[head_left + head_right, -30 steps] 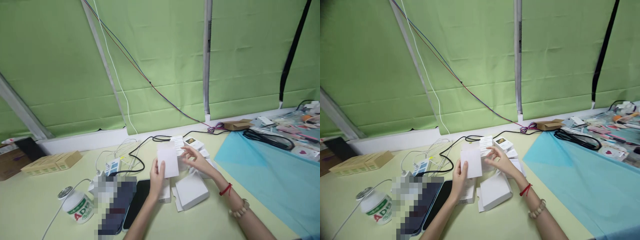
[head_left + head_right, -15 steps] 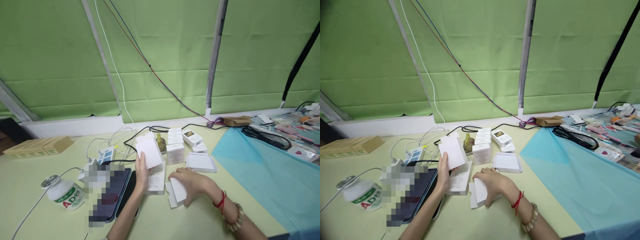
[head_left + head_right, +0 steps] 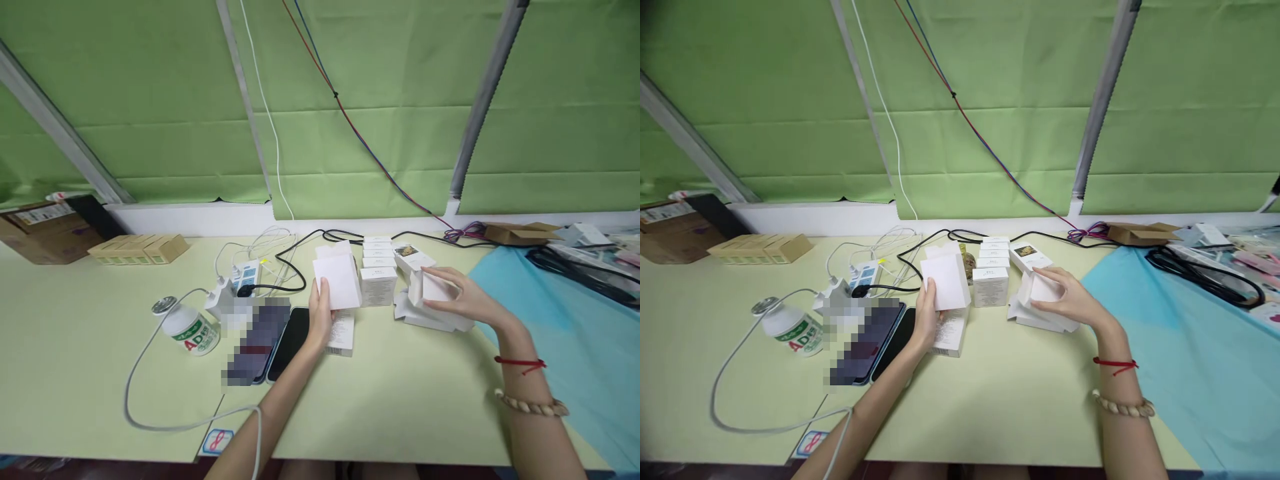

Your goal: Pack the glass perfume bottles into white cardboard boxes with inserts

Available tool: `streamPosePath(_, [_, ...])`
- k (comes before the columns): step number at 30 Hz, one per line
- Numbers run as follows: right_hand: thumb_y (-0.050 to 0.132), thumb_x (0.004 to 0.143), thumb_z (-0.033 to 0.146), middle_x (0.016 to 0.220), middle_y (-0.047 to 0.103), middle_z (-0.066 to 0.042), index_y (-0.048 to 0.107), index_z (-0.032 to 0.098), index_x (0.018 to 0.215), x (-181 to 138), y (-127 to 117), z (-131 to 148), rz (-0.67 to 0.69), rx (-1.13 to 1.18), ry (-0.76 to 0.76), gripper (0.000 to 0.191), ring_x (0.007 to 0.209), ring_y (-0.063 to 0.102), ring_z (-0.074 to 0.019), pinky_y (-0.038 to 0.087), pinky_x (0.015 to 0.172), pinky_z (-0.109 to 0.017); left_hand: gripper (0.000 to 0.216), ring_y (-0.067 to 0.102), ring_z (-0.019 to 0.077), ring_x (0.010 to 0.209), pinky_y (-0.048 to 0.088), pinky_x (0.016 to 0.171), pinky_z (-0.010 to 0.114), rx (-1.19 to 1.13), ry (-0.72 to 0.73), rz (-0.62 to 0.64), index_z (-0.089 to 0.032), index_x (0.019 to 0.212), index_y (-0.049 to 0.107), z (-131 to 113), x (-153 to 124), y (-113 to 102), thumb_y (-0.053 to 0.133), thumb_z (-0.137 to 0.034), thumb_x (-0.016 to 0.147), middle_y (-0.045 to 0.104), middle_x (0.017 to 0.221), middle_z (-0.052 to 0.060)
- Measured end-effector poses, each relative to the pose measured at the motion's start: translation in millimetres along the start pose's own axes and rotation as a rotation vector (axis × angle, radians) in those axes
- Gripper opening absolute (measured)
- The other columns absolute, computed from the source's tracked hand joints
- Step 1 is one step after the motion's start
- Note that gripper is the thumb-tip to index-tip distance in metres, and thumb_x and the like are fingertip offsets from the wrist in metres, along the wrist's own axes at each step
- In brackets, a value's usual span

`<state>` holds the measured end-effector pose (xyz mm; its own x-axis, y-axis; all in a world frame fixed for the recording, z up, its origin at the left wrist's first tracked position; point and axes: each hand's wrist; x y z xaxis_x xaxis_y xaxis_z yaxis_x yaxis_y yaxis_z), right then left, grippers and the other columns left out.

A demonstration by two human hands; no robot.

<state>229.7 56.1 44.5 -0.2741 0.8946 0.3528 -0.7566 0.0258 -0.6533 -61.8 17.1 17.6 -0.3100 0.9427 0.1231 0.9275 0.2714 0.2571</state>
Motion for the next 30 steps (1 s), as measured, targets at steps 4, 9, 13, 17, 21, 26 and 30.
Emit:
streamPosePath(4, [0.069, 0.071, 0.046, 0.122, 0.054, -0.008, 0.055, 0.028, 0.124, 6, 22, 30, -0.207, 0.155, -0.122, 0.057, 0.115, 0.051, -0.026, 0.039, 0.102, -0.045, 0.067, 0.052, 0.0159, 0.063, 0.043, 0.051, 0.022, 0.059, 0.073, 0.005, -0.02, 0.121, 0.046, 2, -2, 1, 0.049, -0.074, 0.08, 0.055, 0.083, 0.006])
streamPosePath(9, [0.075, 0.064, 0.049, 0.139, 0.033, -0.013, 0.003, 0.031, 0.146, 0, 76, 76, -0.168, 0.458, -0.185, 0.111, 0.122, 0.044, -0.0258, 0.05, 0.09, -0.041, 0.056, 0.045, 0.0239, 0.116, 0.043, 0.097, 0.033, 0.337, 0.365, 0.117, -0.024, 0.134, 0.038, 6, -18, 7, 0.043, -0.059, 0.091, 0.047, 0.122, 0.01])
streamPosePath(13, [0.078, 0.059, 0.047, 0.14, 0.029, -0.016, -0.016, 0.028, 0.143, -14, 106, 90, -0.198, 0.482, -0.12, 0.128, 0.129, 0.037, -0.0264, 0.04, 0.103, -0.044, 0.049, 0.043, 0.0235, 0.119, 0.042, 0.098, 0.034, 0.51, 0.481, 0.254, -0.028, 0.14, 0.03, 14, -37, 14, 0.041, -0.045, 0.095, 0.042, 0.126, 0.011])
streamPosePath(17, [0.073, 0.065, 0.045, 0.135, 0.033, -0.015, -0.017, 0.029, 0.141, -18, 111, 91, -0.314, 0.522, -0.054, 0.119, 0.12, 0.046, -0.0257, 0.043, 0.1, -0.044, 0.048, 0.044, 0.0241, 0.118, 0.045, 0.095, 0.035, 0.594, 0.592, 0.358, -0.027, 0.142, 0.027, 22, -53, 20, 0.038, -0.035, 0.096, 0.043, 0.124, 0.012])
streamPosePath(21, [0.062, 0.074, 0.048, 0.123, 0.041, -0.015, -0.015, 0.026, 0.141, -17, 111, 87, -0.308, 0.537, -0.027, 0.105, 0.107, 0.055, -0.025, 0.047, 0.093, -0.043, 0.053, 0.046, 0.0242, 0.115, 0.045, 0.094, 0.034, 0.607, 0.585, 0.424, -0.026, 0.143, 0.025, 20, -60, 20, 0.044, -0.031, 0.094, 0.041, 0.126, 0.012])
streamPosePath(26, [0.055, 0.077, 0.053, 0.117, 0.044, -0.014, -0.008, 0.023, 0.142, -17, 109, 78, -0.334, 0.493, -0.025, 0.096, 0.097, 0.057, -0.0255, 0.046, 0.09, -0.045, 0.048, 0.052, 0.0212, 0.101, 0.049, 0.078, 0.027, 0.564, 0.578, 0.549, -0.023, 0.139, 0.035, 3, -50, 14, 0.039, -0.039, 0.094, 0.039, 0.129, 0.011])
streamPosePath(30, [0.061, 0.072, 0.049, 0.109, 0.045, -0.012, -0.002, 0.023, 0.139, -14, 106, 69, -0.444, 0.506, -0.139, 0.096, 0.085, 0.057, -0.0236, 0.049, 0.08, -0.045, 0.033, 0.051, 0.0201, 0.103, 0.045, 0.088, 0.031, 0.7, 0.579, 0.287, -0.019, 0.111, 0.059, -4, -26, 5, 0.032, -0.03, 0.096, 0.051, 0.11, 0.008])
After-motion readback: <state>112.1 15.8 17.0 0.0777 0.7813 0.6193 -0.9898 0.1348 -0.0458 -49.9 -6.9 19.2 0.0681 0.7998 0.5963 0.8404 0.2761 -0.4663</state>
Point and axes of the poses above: each hand's wrist, its own x-axis towards the middle knuckle, its own y-axis out of the palm, z = x × y
